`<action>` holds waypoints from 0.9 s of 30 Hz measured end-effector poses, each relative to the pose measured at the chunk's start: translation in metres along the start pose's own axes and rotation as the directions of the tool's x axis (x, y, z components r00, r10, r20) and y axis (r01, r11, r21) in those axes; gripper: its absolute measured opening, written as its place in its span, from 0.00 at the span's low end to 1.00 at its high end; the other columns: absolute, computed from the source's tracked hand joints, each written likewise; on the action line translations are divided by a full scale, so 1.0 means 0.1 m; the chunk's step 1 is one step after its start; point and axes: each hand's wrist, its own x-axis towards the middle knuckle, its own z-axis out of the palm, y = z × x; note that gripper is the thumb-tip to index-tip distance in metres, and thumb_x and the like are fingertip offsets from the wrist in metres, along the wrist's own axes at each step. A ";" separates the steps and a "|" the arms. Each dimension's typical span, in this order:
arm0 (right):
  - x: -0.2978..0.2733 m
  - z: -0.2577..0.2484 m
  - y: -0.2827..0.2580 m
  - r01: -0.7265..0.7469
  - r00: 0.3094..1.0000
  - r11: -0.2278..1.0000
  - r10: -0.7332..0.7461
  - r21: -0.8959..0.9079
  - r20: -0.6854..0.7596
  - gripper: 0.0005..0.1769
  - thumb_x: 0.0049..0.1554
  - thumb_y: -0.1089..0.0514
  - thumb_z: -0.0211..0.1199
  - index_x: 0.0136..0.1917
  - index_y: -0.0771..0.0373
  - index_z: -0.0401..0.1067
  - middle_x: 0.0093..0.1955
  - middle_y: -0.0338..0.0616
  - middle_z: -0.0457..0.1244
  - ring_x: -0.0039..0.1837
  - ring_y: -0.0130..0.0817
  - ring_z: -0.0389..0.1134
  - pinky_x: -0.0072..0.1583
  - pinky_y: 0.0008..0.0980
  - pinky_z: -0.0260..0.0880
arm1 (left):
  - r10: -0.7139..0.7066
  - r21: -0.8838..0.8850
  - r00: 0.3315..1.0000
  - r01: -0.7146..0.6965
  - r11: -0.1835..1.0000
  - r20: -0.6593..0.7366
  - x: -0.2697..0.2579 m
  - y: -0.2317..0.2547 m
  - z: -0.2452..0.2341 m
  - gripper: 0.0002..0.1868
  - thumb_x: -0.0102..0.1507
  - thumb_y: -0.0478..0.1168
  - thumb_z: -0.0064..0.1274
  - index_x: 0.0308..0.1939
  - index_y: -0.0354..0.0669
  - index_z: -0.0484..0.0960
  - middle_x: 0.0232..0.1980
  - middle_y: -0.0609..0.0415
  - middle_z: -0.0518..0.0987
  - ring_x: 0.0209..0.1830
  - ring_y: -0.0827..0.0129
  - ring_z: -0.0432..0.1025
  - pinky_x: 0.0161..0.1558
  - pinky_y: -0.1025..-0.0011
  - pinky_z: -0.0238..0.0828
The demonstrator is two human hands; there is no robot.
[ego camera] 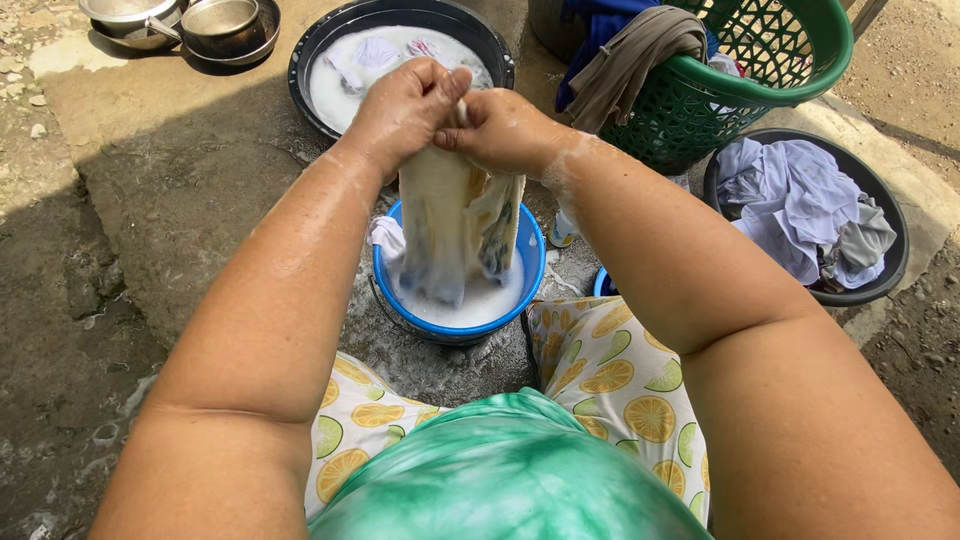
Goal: The person washes clothes by hand in a blue basin, scrubbing the fabric and wringing it out before placing it in a separate basin.
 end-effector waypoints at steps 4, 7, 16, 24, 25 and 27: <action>-0.03 -0.12 -0.08 0.010 0.997 0.963 -0.030 -0.268 -0.071 0.13 0.60 0.53 0.66 0.55 0.59 0.77 0.45 0.45 0.72 0.48 0.31 0.73 0.52 0.33 0.73 | 0.041 0.245 0.992 -0.070 0.967 0.122 -0.18 -0.19 -0.09 0.16 0.60 0.51 0.65 0.44 0.46 0.85 0.42 0.57 0.85 0.41 0.75 0.77 0.44 0.71 0.73; -0.04 -0.27 -0.15 0.050 0.992 0.938 -0.087 -0.342 -0.094 0.11 0.59 0.56 0.65 0.54 0.60 0.78 0.44 0.45 0.71 0.47 0.30 0.73 0.50 0.32 0.73 | -0.186 0.136 0.978 0.173 0.976 0.098 -0.30 -0.28 -0.09 0.15 0.59 0.47 0.62 0.49 0.52 0.87 0.41 0.58 0.87 0.39 0.75 0.79 0.44 0.72 0.75; -0.20 -0.72 -0.13 -0.014 0.960 0.993 -0.019 -0.113 -0.280 0.11 0.62 0.55 0.65 0.55 0.61 0.78 0.45 0.41 0.71 0.46 0.28 0.71 0.49 0.32 0.74 | -0.331 0.498 0.938 0.338 0.799 -0.106 -0.54 -0.62 -0.45 0.14 0.63 0.44 0.60 0.52 0.53 0.87 0.44 0.50 0.85 0.42 0.63 0.79 0.50 0.63 0.71; -0.15 -1.12 0.30 0.117 0.879 0.973 -0.008 0.199 -0.476 0.12 0.65 0.52 0.62 0.57 0.59 0.77 0.48 0.39 0.73 0.47 0.28 0.76 0.49 0.35 0.83 | -0.558 0.283 0.769 0.636 0.718 -0.313 -0.80 -0.55 -0.77 0.12 0.68 0.47 0.54 0.52 0.51 0.85 0.51 0.53 0.82 0.43 0.67 0.75 0.54 0.62 0.71; -0.12 -1.10 0.38 0.243 0.893 0.920 -0.089 0.307 -0.441 0.12 0.68 0.53 0.64 0.59 0.63 0.77 0.51 0.42 0.72 0.50 0.31 0.75 0.53 0.37 0.81 | -0.552 0.245 0.764 0.636 0.731 -0.335 -0.80 -0.52 -0.79 0.13 0.69 0.47 0.52 0.53 0.51 0.84 0.51 0.53 0.81 0.44 0.71 0.74 0.55 0.63 0.69; -0.11 -1.05 0.48 0.353 0.894 0.838 -0.170 0.416 -0.415 0.13 0.71 0.54 0.65 0.60 0.66 0.76 0.54 0.45 0.72 0.53 0.34 0.75 0.58 0.39 0.80 | -0.565 0.156 0.750 0.639 0.753 -0.343 -0.76 -0.44 -0.75 0.13 0.70 0.45 0.49 0.54 0.49 0.83 0.51 0.52 0.81 0.43 0.69 0.73 0.53 0.62 0.70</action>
